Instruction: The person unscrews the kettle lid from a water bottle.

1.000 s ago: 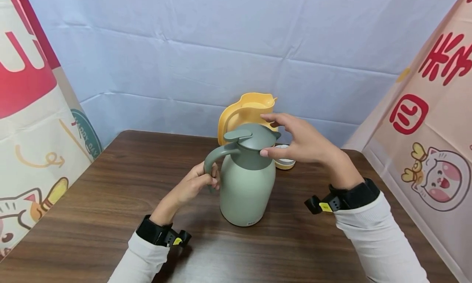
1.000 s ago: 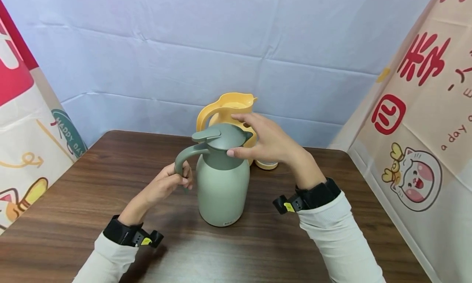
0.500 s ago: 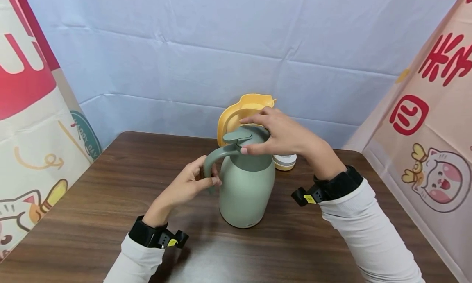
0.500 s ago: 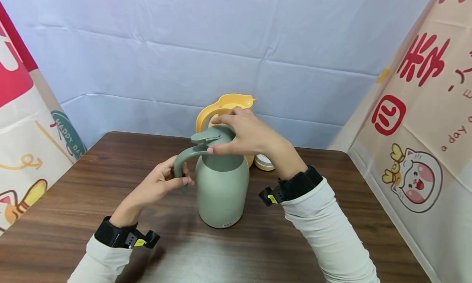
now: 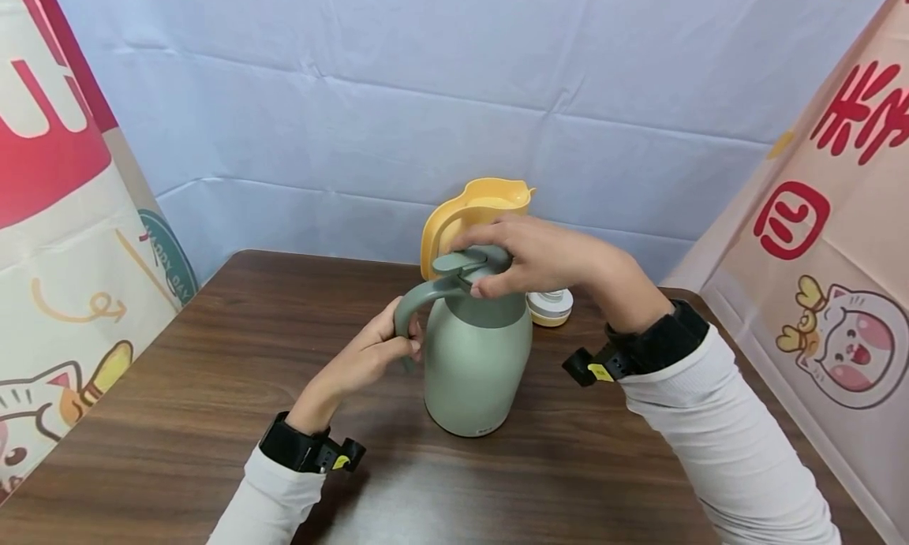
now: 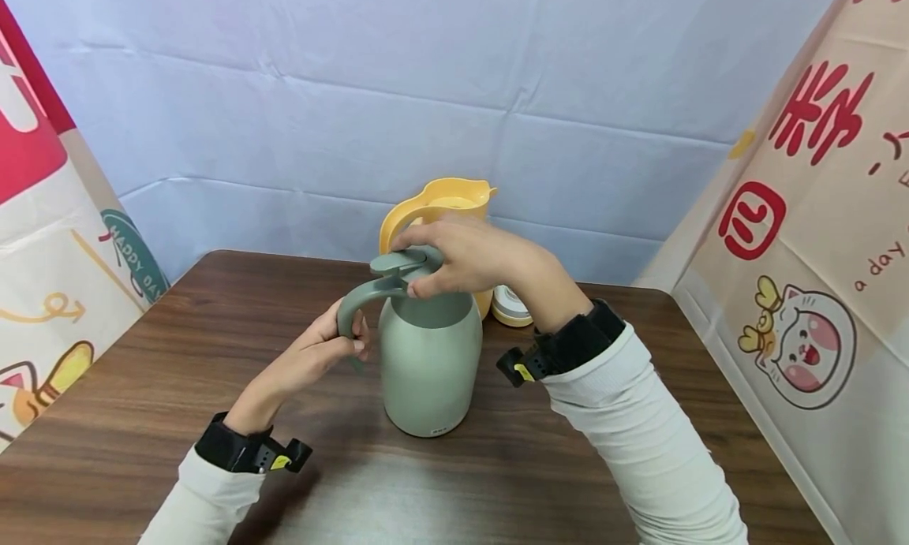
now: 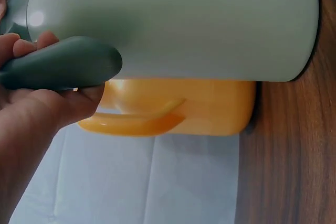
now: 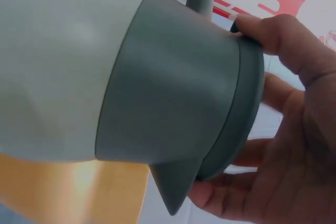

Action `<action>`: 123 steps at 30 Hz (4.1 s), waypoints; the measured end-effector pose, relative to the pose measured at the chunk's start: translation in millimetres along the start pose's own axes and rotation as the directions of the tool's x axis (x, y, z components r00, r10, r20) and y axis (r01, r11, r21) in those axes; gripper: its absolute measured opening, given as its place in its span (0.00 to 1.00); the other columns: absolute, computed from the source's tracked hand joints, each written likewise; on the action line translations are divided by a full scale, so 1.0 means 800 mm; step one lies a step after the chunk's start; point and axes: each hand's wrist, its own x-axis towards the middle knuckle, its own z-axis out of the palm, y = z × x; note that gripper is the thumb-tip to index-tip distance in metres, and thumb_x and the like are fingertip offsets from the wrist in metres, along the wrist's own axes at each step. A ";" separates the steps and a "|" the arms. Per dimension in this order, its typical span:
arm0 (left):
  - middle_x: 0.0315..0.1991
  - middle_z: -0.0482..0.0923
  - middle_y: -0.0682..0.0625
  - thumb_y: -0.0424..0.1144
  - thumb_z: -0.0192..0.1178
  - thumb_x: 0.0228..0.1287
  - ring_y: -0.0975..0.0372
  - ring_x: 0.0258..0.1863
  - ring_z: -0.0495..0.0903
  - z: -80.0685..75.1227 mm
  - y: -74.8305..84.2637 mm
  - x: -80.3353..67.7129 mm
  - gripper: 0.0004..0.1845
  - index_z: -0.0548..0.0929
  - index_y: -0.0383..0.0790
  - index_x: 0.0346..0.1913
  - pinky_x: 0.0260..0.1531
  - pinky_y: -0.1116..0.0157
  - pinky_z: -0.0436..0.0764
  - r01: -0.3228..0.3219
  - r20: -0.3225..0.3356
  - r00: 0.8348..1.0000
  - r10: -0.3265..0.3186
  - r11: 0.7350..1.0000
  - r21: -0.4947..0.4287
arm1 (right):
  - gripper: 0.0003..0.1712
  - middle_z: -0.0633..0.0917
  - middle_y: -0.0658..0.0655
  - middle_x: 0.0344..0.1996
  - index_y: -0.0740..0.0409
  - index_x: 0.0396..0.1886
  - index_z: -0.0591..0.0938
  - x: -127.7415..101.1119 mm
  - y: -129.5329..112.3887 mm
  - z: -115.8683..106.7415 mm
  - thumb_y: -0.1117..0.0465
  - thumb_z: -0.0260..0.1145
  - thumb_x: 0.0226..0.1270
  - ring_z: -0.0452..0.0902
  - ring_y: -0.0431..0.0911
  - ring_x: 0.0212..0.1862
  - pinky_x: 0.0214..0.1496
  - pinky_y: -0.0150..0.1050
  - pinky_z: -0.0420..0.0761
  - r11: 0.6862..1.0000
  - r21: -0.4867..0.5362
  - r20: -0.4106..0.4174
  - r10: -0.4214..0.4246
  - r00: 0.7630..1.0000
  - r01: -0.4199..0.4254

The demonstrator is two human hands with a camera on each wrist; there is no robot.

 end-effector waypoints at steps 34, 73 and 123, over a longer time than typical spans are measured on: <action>0.34 0.62 0.39 0.29 0.40 0.65 0.41 0.32 0.66 -0.005 -0.003 -0.001 0.03 0.60 0.33 0.39 0.32 0.57 0.70 0.028 -0.026 0.999 -0.027 0.999 0.037 | 0.14 0.75 0.57 0.57 0.51 0.42 0.83 -0.024 -0.005 0.044 0.56 0.70 0.55 0.66 0.48 0.62 0.56 0.52 0.64 0.997 0.081 -0.332 0.045 0.942 -0.019; 0.33 0.61 0.39 0.30 0.40 0.64 0.47 0.31 0.64 -0.003 -0.007 0.001 0.06 0.57 0.30 0.39 0.33 0.58 0.67 0.035 -0.023 0.999 -0.035 0.999 -0.009 | 0.13 0.79 0.48 0.25 0.60 0.36 0.82 -0.078 0.000 0.045 0.70 0.72 0.49 0.74 0.42 0.27 0.29 0.31 0.73 0.977 0.192 -0.513 0.177 0.840 -0.089; 0.31 0.59 0.39 0.29 0.40 0.63 0.51 0.30 0.63 -0.004 -0.008 0.003 0.05 0.57 0.33 0.38 0.33 0.58 0.65 0.005 -0.002 1.000 -0.005 0.997 -0.077 | 0.15 0.83 0.58 0.38 0.62 0.42 0.85 -0.004 0.027 0.003 0.56 0.65 0.62 0.75 0.48 0.37 0.34 0.40 0.73 0.831 0.227 -0.339 0.556 0.759 -0.507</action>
